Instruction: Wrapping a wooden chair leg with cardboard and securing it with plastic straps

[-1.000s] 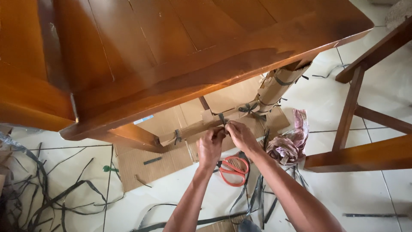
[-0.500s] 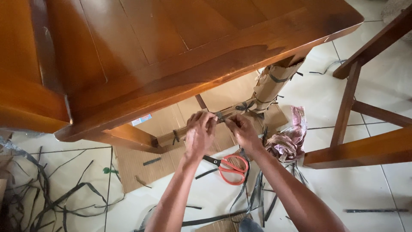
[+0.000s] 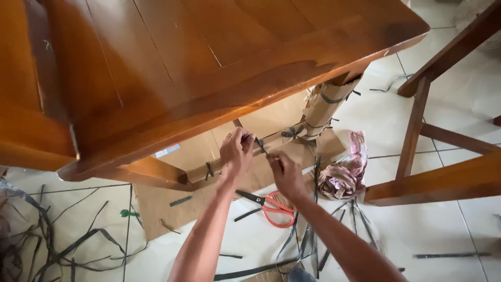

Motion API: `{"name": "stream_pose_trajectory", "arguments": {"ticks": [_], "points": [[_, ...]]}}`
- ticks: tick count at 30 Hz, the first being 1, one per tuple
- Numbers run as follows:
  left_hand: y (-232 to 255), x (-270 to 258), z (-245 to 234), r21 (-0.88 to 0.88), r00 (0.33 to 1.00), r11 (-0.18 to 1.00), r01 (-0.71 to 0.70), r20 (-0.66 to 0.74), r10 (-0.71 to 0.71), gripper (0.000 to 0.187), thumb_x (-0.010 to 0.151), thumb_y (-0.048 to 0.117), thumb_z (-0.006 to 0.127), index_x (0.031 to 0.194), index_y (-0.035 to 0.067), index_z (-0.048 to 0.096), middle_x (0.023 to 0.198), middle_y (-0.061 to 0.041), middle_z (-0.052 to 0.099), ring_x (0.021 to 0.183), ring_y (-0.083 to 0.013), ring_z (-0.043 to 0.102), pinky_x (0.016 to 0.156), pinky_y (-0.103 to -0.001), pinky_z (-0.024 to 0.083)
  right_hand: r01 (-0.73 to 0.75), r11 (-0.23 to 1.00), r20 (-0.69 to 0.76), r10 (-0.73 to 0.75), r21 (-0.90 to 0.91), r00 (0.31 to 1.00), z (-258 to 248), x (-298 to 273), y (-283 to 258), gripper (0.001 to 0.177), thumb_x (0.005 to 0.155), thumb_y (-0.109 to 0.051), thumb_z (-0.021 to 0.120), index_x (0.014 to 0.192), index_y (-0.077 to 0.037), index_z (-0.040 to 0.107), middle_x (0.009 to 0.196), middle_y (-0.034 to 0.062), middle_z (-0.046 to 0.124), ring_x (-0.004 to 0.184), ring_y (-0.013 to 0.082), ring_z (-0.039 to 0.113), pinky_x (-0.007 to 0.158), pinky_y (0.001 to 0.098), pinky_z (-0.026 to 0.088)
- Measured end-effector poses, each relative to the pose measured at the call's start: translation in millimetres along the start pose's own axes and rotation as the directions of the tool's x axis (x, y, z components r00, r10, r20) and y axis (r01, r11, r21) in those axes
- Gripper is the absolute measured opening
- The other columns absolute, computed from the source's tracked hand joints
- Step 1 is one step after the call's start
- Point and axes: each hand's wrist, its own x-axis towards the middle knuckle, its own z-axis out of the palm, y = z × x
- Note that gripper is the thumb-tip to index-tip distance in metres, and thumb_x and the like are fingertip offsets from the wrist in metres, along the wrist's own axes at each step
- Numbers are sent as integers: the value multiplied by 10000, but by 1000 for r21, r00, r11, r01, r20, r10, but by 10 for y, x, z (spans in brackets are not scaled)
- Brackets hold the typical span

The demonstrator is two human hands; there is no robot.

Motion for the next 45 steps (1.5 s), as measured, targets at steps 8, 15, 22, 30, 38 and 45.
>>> {"name": "stream_pose_trajectory", "arguments": {"ticks": [8, 15, 22, 30, 38, 45], "points": [[-97, 120, 116, 113, 995, 989, 100, -25, -98, 175, 920, 266, 711, 878, 132, 606, 764, -129, 686, 817, -368, 702, 788, -514, 538, -141, 990, -23, 141, 11, 990, 128, -56, -168, 191, 991, -265, 595, 1089, -228, 754, 648, 117, 669, 583, 240, 583, 594, 391, 485], [-48, 160, 124, 101, 997, 993, 64, -40, -60, 200, 940, 265, 705, 882, 152, 551, 755, -108, 660, 817, -359, 694, 799, -523, 533, -136, 990, -16, 135, -31, 991, 72, -34, -255, 202, 978, -240, 580, 1100, -236, 743, 634, 122, 629, 609, 269, 603, 628, 418, 493], [171, 39, -152, -232, 999, 972, -41, 20, 47, 100, 979, 222, 695, 924, 181, 623, 848, -52, 692, 878, -284, 720, 836, -391, 565, -215, 973, 74, 221, -81, 973, 202, 99, 86, 232, 975, -260, 564, 1159, -239, 704, 760, 183, 709, 747, 405, 678, 734, 509, 514], [258, 23, -334, -393, 991, 918, -55, 88, 97, 145, 1016, 164, 642, 897, 145, 562, 766, -50, 711, 771, -249, 715, 866, -364, 529, -108, 994, 28, 108, 0, 994, 336, 266, 301, 263, 952, -158, 557, 1152, -207, 720, 723, 115, 637, 630, 234, 567, 622, 399, 461], [193, -41, -216, -262, 992, 964, -53, 97, 81, 125, 1004, 229, 674, 947, 192, 569, 752, 3, 752, 745, -179, 762, 763, -323, 582, -145, 989, 27, 146, -37, 989, 438, 425, 743, 259, 934, -236, 575, 1129, -235, 746, 886, 175, 758, 765, 357, 718, 724, 476, 539], [384, 56, -213, -333, 992, 935, 123, 69, -106, 144, 1052, 224, 593, 928, 157, 563, 725, -32, 736, 718, -250, 741, 746, -381, 573, -158, 984, 59, 153, 84, 986, 150, 11, -44, 333, 948, -153, 542, 1231, -136, 715, 1199, 193, 754, 1125, 409, 700, 944, 528, 536]]}}
